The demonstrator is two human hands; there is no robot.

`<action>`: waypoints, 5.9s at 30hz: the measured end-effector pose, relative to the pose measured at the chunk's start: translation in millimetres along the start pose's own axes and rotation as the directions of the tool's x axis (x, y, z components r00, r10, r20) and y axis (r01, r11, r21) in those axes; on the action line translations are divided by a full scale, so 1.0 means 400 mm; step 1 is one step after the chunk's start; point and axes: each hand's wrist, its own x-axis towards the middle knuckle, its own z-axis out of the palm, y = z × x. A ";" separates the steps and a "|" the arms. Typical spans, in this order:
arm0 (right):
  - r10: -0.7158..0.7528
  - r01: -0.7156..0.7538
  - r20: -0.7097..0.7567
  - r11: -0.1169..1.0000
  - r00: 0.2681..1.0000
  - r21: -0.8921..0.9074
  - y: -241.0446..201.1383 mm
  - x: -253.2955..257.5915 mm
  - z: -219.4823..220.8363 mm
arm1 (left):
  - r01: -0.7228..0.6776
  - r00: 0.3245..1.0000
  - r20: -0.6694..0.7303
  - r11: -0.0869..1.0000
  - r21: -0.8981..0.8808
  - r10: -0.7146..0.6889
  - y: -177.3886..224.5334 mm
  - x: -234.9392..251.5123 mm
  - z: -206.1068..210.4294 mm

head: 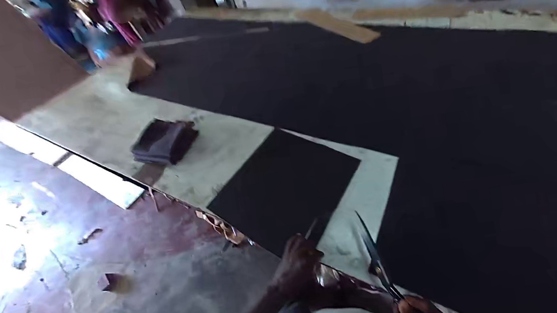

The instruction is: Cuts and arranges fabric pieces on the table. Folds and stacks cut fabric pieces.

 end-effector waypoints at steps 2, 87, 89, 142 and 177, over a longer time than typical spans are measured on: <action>0.066 -0.065 0.037 0.998 0.997 -0.010 0.008 -0.008 -0.004 | 0.065 0.996 -0.069 0.998 0.019 -0.063 -0.016 -0.018 -0.002; 0.217 -0.203 -0.192 0.975 0.957 0.092 -0.115 0.273 0.352 | -0.010 0.997 -0.071 0.984 -0.180 -0.002 -0.280 0.165 -0.006; 0.229 -0.216 -0.197 0.973 0.953 0.084 -0.136 0.293 0.351 | -0.020 0.997 -0.077 0.985 -0.172 0.007 -0.281 0.161 -0.001; 0.222 -0.224 -0.295 0.974 0.930 0.026 -0.302 0.552 0.295 | -0.020 0.999 -0.031 0.993 -0.121 0.016 -0.286 0.166 0.011; 0.183 -0.223 -0.365 0.972 0.913 -0.071 -0.388 0.695 0.273 | -0.031 0.998 -0.061 0.993 -0.110 0.025 -0.288 0.168 0.020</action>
